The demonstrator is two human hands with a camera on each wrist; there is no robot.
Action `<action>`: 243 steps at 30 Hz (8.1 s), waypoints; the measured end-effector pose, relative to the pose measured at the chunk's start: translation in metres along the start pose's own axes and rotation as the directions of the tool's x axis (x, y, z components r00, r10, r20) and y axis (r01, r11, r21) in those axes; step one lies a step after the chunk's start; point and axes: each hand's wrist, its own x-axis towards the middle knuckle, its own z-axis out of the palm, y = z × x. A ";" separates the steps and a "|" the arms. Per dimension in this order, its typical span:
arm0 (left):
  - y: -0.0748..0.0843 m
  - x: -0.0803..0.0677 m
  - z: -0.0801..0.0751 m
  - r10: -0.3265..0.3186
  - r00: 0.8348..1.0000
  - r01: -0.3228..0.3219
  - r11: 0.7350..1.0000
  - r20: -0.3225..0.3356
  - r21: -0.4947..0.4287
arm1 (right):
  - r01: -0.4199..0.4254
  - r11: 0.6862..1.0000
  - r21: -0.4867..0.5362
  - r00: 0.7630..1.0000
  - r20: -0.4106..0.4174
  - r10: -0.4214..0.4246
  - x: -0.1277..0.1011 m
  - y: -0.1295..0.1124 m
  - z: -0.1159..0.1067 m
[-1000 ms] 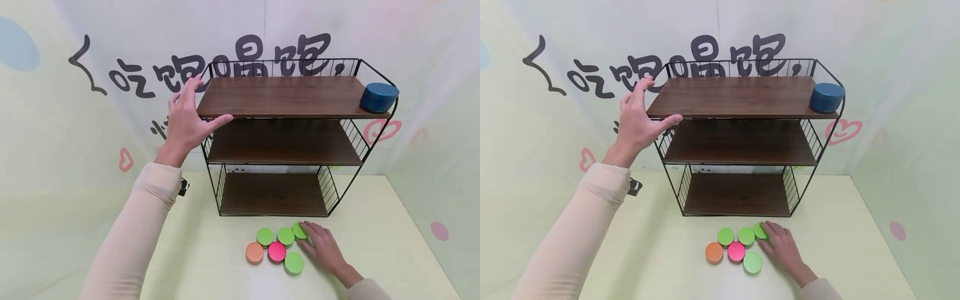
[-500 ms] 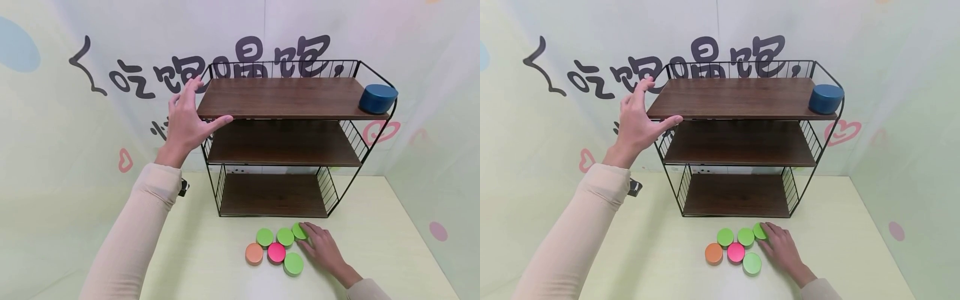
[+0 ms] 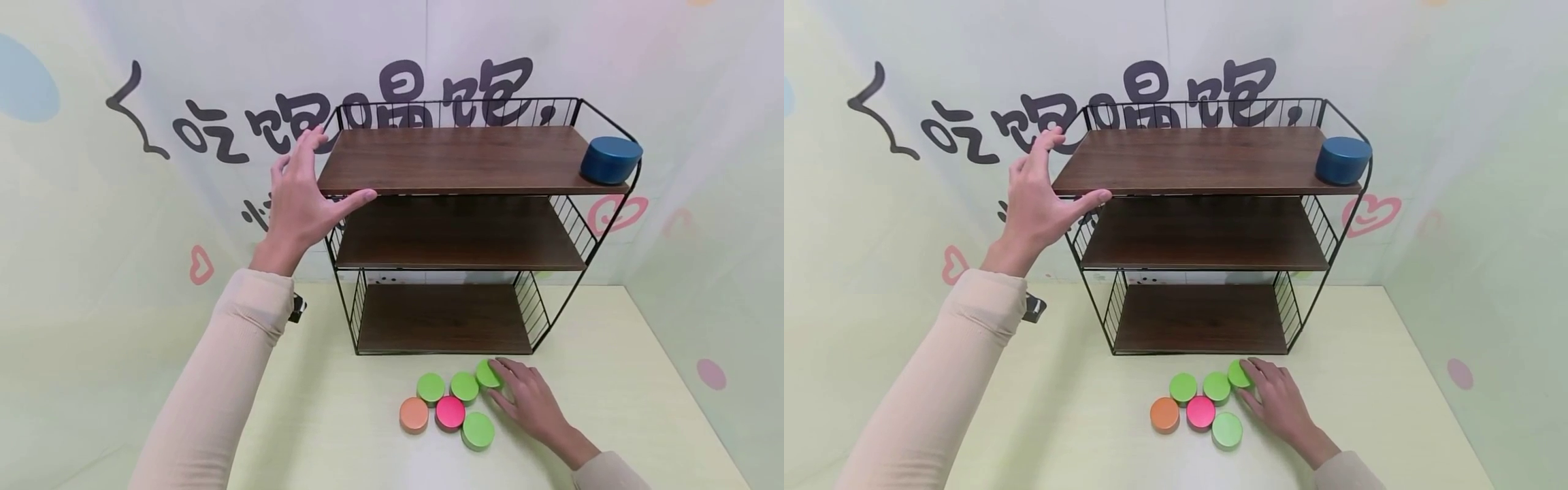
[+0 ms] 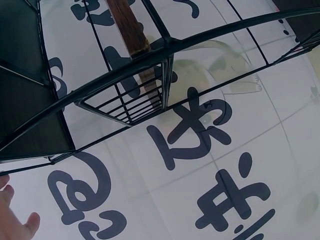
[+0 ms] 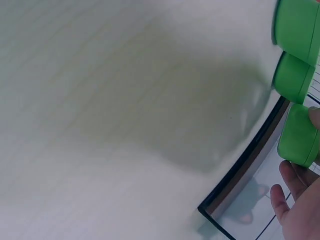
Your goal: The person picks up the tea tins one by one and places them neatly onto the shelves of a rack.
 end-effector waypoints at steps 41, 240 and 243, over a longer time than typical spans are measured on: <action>-0.003 -0.001 -0.001 -0.001 1.000 0.001 1.000 0.014 -0.012 | 0.373 0.917 -0.143 0.900 -0.183 -0.395 0.079 0.009 -0.106; -0.001 -0.002 0.003 -0.006 1.000 0.006 0.999 -0.018 -0.039 | 0.200 0.971 0.129 0.976 0.065 -0.210 -0.032 -0.030 -0.003; -0.001 -0.001 0.003 -0.007 1.000 0.007 0.999 -0.017 -0.037 | 0.191 0.974 0.125 0.977 0.074 -0.201 -0.035 -0.032 -0.001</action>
